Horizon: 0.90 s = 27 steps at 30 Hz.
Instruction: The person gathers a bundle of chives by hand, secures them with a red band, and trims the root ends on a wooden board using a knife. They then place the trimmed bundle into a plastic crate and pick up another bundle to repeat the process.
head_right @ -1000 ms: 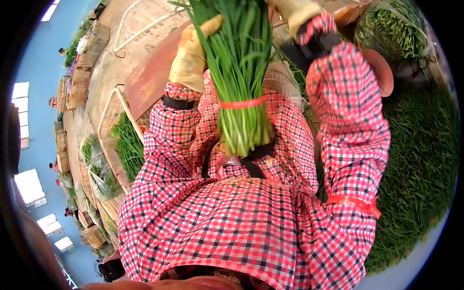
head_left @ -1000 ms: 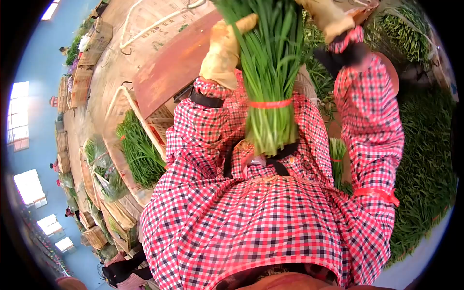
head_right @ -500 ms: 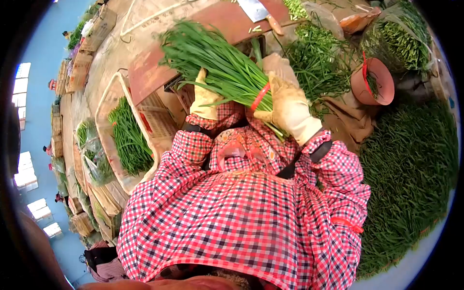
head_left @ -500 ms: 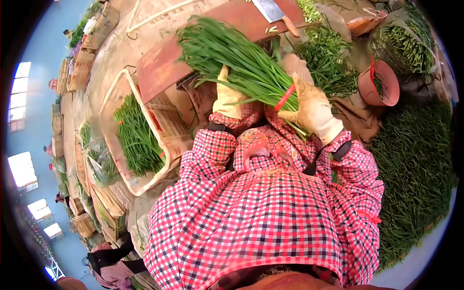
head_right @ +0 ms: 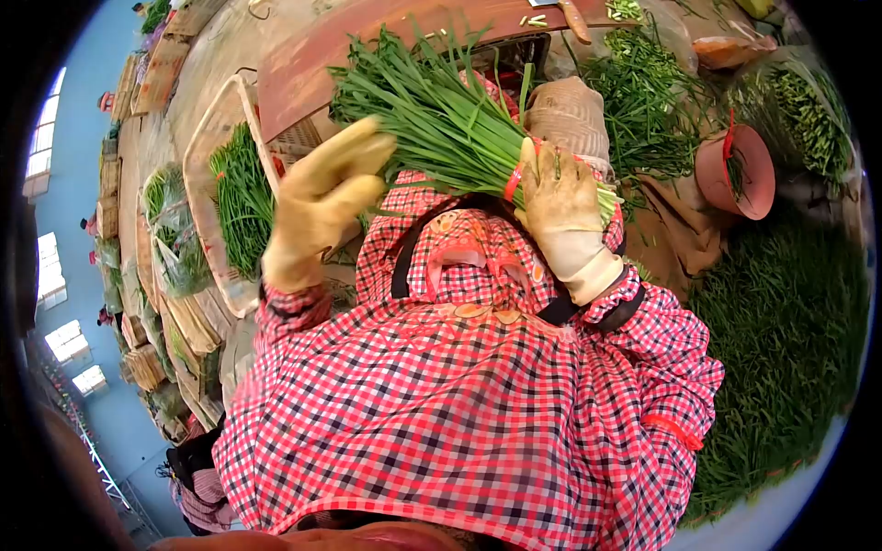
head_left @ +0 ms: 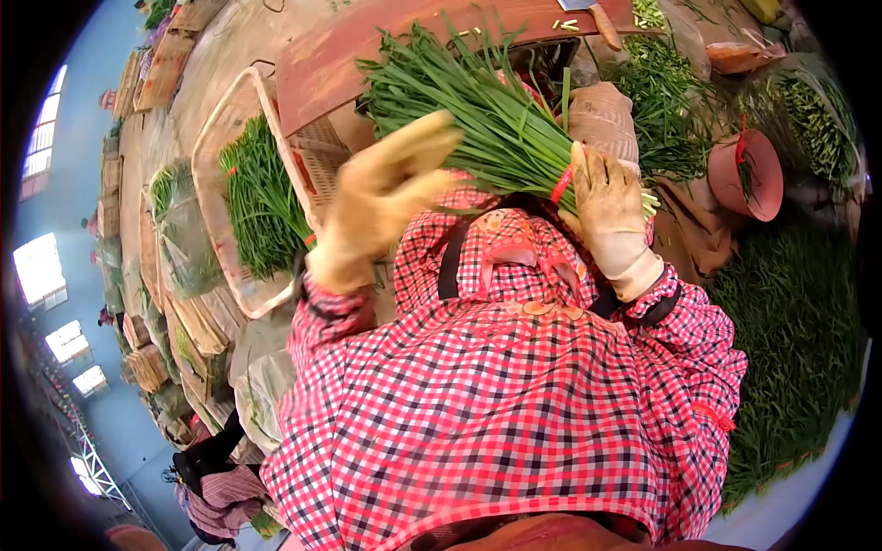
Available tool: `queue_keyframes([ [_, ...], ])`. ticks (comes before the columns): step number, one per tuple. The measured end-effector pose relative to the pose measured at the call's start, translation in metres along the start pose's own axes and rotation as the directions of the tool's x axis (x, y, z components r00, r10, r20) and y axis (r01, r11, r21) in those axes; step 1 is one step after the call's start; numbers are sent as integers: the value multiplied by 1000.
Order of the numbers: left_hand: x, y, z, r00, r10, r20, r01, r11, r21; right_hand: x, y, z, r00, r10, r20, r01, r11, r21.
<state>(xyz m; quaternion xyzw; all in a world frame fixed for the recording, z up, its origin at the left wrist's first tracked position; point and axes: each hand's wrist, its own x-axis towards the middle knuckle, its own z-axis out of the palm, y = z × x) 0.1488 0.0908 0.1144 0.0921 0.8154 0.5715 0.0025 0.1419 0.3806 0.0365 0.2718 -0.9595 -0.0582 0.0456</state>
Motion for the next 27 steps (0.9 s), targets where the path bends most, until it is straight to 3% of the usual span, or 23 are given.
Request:
queue_keyframes([
  [1, 19, 0, 19, 963, 252, 98, -262, 960, 103, 2, 1, 0, 1000, -1, 6, 1, 1000, -6],
  [3, 52, -6, 66, 792, 505, 343, -605, 726, 327, -1, 0, 9, 998, -18, -57, 15, 999, -40],
  [5, 80, -32, 104, 725, 382, 573, -647, 663, 378, -8, 1, 30, 993, -49, -110, 33, 989, -143],
  [8, 92, -43, 106, 652, 60, 756, -634, 590, 500, -16, -5, 24, 985, 0, -172, 2, 1000, 10],
  [10, 80, -42, 106, 665, 80, 742, -670, 504, 546, -19, -11, 22, 980, 15, -196, -10, 1000, 24],
  [13, 61, -55, 117, 727, 123, 675, -657, 410, 633, -21, 0, -12, 997, -79, -18, 81, 974, 211],
  [14, 57, -63, 122, 748, 145, 648, -645, 392, 657, -18, 15, -23, 989, -93, -111, 123, 943, 309],
  [15, 53, -67, 124, 767, 167, 620, -631, 377, 678, -1, 29, -42, 978, -40, -204, 157, 788, 595],
  [17, 51, -69, 126, 762, 232, 605, -647, 321, 692, 30, 44, -47, 948, 64, -311, 150, 773, 616],
  [20, 49, -65, 127, 772, 346, 534, -635, 370, 678, 104, 38, -51, 954, -1, -299, 240, 601, 763],
  [23, 46, -67, 131, 768, 443, 463, -621, 332, 710, 164, 12, -17, 990, -127, -65, 129, 602, 788],
  [27, 46, -57, 137, 769, 417, 485, -625, 328, 708, 190, 0, 3, 958, -123, 257, -131, 612, 780],
])
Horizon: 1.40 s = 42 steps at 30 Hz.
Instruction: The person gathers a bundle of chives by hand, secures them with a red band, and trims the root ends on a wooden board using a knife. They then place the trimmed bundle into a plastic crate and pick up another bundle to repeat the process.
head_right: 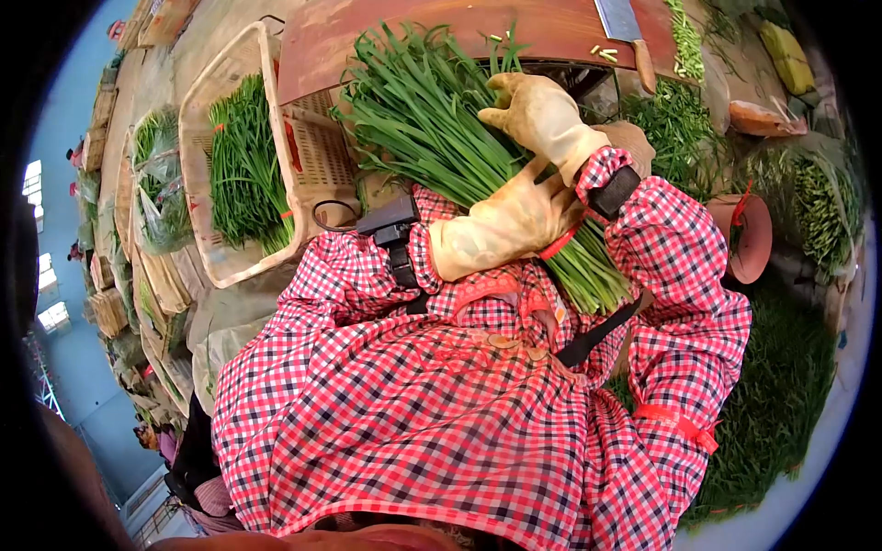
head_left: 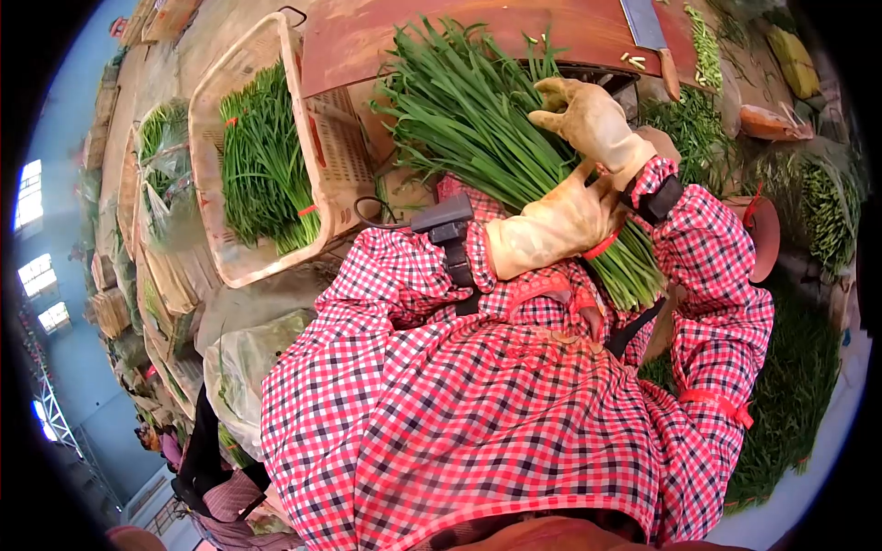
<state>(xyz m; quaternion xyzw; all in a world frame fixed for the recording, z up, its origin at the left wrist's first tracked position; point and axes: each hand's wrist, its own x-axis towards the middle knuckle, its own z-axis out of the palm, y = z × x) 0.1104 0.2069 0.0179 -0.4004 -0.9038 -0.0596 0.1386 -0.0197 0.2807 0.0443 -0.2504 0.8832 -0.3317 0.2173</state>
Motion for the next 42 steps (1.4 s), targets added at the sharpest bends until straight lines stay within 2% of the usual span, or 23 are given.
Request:
queue_keyframes([
  [6, 1, 2, 3, 1000, 9, 24, -7, 999, -51, 7, 9, -4, 994, 90, 68, -94, 993, 71],
  [9, 1, 5, 3, 1000, -2, 22, 3, 997, -71, 3, 7, -8, 998, -55, -39, 55, 998, -4],
  [10, -2, 6, 6, 995, -8, -97, 9, 1000, 14, 0, -3, -13, 999, -52, -7, 51, 993, -103],
  [12, 0, 6, 6, 999, -4, -47, 0, 997, -78, 12, -4, -21, 977, -89, 194, 182, 823, -539],
  [13, 0, 5, 3, 1000, 1, -19, -3, 996, -91, 11, -1, -25, 914, -364, 179, 394, 696, -600],
  [14, 0, 5, 0, 1000, 9, 7, -8, 994, -106, 10, 0, -39, 863, -476, 167, 440, 549, -711],
  [16, 3, 6, 0, 1000, 3, 11, -2, 991, -132, 14, 4, -77, 855, -518, 26, 386, 602, -699],
  [19, 1, 9, 8, 999, -9, -44, 2, 987, -161, -2, 24, -141, 859, -412, -305, 216, 831, -513],
  [20, -1, 4, 3, 999, -10, -42, 5, 994, -113, -9, 47, -159, 873, -321, -366, 193, 918, -346],
  [21, -1, -1, -5, 999, 4, -40, -7, 997, -73, -15, 106, -180, 909, -216, -355, 252, 966, 59],
  [23, 7, -3, -6, 999, 35, 36, -33, 997, -64, -58, 156, -183, 937, -102, -333, 157, 977, 142],
  [24, 15, -2, 2, 994, 44, 100, -36, 996, -79, -86, 137, -175, 938, -92, -333, 29, 981, -192],
  [25, 21, 1, 16, 985, 11, 172, 10, 992, -122, -111, 133, -172, 943, -72, -326, -106, 862, -496],
  [26, 26, 2, 25, 966, -15, 258, 53, 988, -144, -132, 155, -170, 928, 109, -356, -258, 877, -405],
  [28, 29, -4, 17, 968, 21, 250, 32, 978, -206, -178, 207, -152, 878, 118, -465, -185, 977, -102],
  [30, 27, -9, 9, 968, 41, 249, -1, 988, -156, -224, 214, -128, 839, 313, -445, -363, 932, -28],
  [32, 23, -9, -11, 955, -21, 295, 78, 980, -183, -256, 214, -96, 842, 362, -399, -262, 922, 285],
  [34, 25, -18, -13, 945, -109, 309, 189, 951, -243, -262, 198, -81, 818, 488, -305, -285, 804, 522],
  [36, 25, -29, -24, 941, -183, 286, 267, 919, -290, -271, 185, -78, 841, 495, -216, -238, 699, 674],
  [37, 25, -37, -28, 943, -217, 250, 290, 907, -305, -273, 188, -76, 833, 511, -214, -265, 707, 656],
  [39, 26, -51, -46, 943, -302, 139, 332, 876, -350, -265, 176, -76, 865, 455, -211, -164, 654, 739],
  [41, 1, -78, -48, 886, -412, 212, 461, 736, -496, -236, 152, -65, 905, 399, -146, -131, 590, 797],
  [42, 2, -88, -59, 861, -439, 256, 504, 670, -546, -225, 142, -62, 900, 403, -166, -140, 628, 766],
])
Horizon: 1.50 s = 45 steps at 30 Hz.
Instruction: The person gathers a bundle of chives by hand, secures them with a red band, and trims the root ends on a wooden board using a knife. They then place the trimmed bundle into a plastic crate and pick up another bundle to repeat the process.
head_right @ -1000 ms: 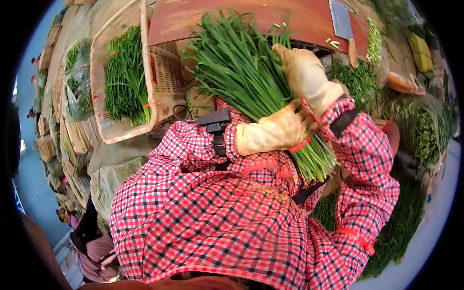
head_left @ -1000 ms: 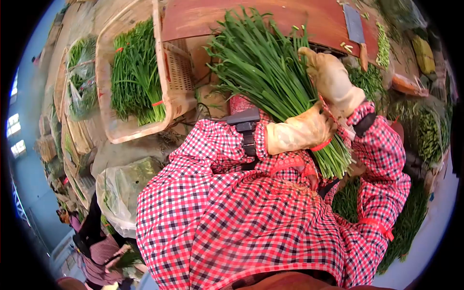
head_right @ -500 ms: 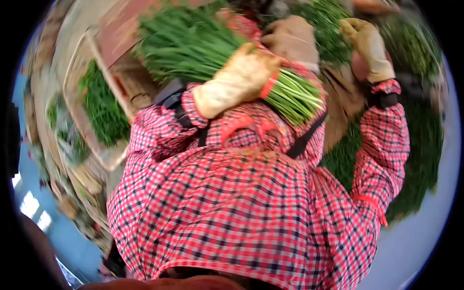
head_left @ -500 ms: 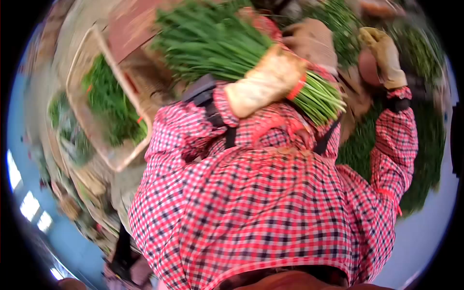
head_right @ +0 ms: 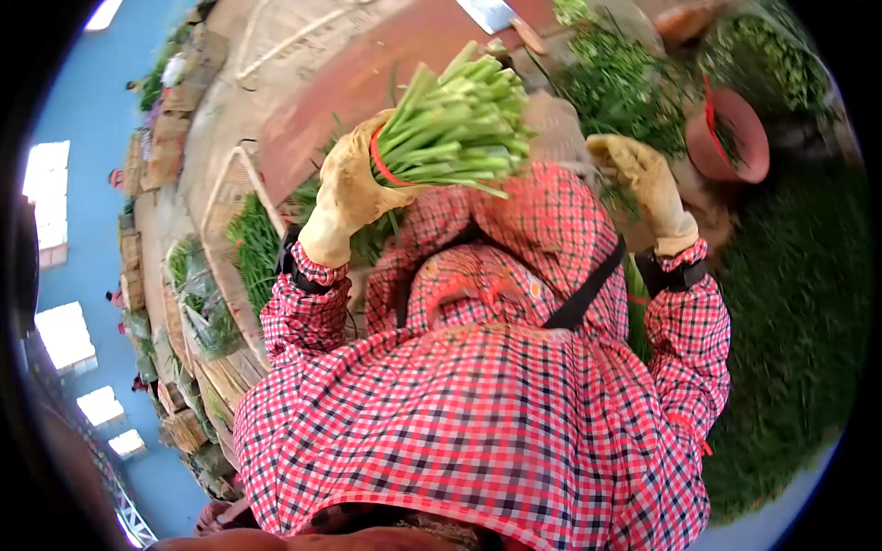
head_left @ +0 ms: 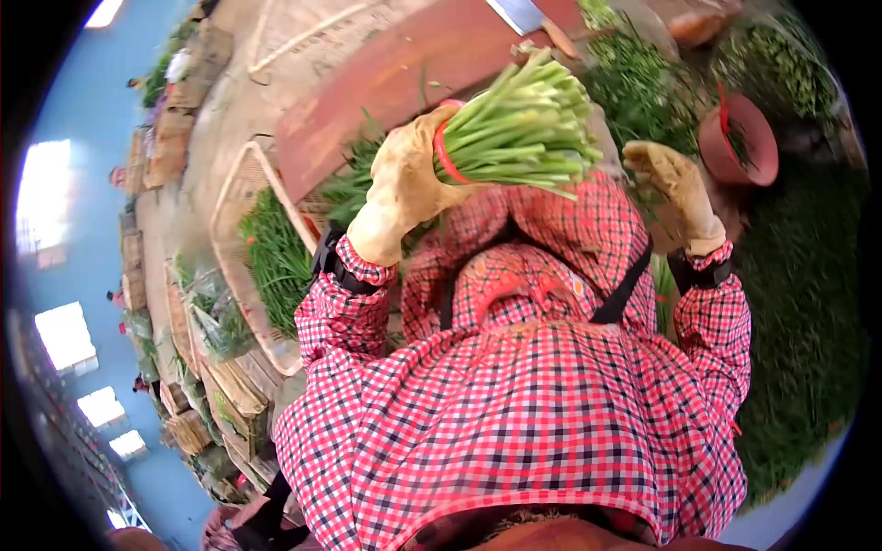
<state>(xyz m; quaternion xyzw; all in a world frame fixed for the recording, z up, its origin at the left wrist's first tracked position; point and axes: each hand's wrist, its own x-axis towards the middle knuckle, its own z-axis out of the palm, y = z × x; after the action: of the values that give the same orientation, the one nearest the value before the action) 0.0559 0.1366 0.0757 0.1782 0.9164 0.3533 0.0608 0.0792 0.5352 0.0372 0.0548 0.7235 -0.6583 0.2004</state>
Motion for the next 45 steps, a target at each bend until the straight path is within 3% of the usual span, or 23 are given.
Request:
queue_keyframes([
  [3, -6, -6, -32, 977, -11, -214, 7, 1000, -21, 17, -14, 26, 989, -147, 26, 149, 981, -121],
  [7, -6, -24, -81, 964, -45, -261, 13, 992, -125, 56, -54, 46, 956, -289, 52, 293, 928, -229],
  [10, -1, -28, -119, 928, 76, -365, 9, 975, 224, 86, -106, 64, 903, -429, 28, 399, 813, -423],
  [12, -2, -13, -135, 921, 106, -376, 68, 904, 423, 110, -141, 61, 560, -755, 342, 512, -9, -859],
  [14, 3, -7, -143, 941, 152, -302, 83, 760, 644, 129, -171, 60, 356, -754, 552, 422, -397, -815],
  [15, 5, -2, -146, 971, 80, -227, 121, 653, 747, 139, -192, 66, 346, -723, 598, 499, -398, -770],
  [16, 8, 1, -147, 967, 209, -142, -2, 569, 822, 150, -204, 71, 342, -695, 632, 570, -381, -728],
  [17, 12, 2, -149, 943, 330, -48, -118, 464, 878, 171, -209, 77, 468, -602, 647, 837, 65, -544],
  [18, 16, 4, -150, 897, 437, 58, -225, 340, 913, 190, -203, 95, 593, -429, 681, 782, 507, -362],
  [19, 16, 2, -149, 837, 529, 140, -332, 287, 898, 209, -196, 114, 691, -237, 683, 488, 850, -199],
  [20, 20, 7, -144, 799, 576, 173, -361, 229, 904, 219, -179, 136, 742, 28, 669, 73, 990, -122],
  [22, 33, 24, -126, 717, 656, 238, -408, 117, 905, 225, -135, 161, 394, -415, 820, 302, 901, 311],
  [23, 31, 43, -119, 777, 560, 286, -427, 137, 894, 219, -120, 173, 223, -597, 771, 319, 792, 521],
  [26, 12, 50, -100, 718, 669, 194, -356, 114, 927, 148, -134, 169, 607, -416, 677, 132, 893, 431],
  [28, -17, 48, -105, 698, 712, -74, -416, 488, 767, 137, -144, 168, 775, -136, 618, -103, 937, 335],
  [29, -29, 39, -99, 732, 633, -250, -368, 677, 637, 121, -147, 162, 870, -206, 448, 57, 945, 323],
  [32, -34, 9, -61, 807, 161, -568, -144, 987, 75, 124, -165, 158, 836, -423, 348, 244, 856, 455],
  [34, 0, -28, -50, 577, 578, -577, -21, 717, 697, 130, -184, 156, 812, -466, 350, 315, 857, 408],
  [36, 46, -77, -47, 436, 863, -257, 289, 136, 948, 134, -202, 163, 763, -547, 345, 427, 827, 367],
  [38, 78, -88, -64, 508, 854, -108, 104, 64, 992, 129, -238, 182, 569, -753, 329, 673, 657, 339],
  [40, 96, -70, -88, 708, 676, -202, -385, 610, 692, 156, -264, 186, 381, -832, 404, 789, 520, 327],
  [41, 100, -64, -98, 773, 598, -213, -487, 774, 404, 161, -274, 184, 438, -813, 384, 825, 533, 187],
  [45, 98, -72, -121, 808, 556, -195, -587, 728, -355, 165, -287, 191, 537, -766, 353, 841, 517, -156],
])
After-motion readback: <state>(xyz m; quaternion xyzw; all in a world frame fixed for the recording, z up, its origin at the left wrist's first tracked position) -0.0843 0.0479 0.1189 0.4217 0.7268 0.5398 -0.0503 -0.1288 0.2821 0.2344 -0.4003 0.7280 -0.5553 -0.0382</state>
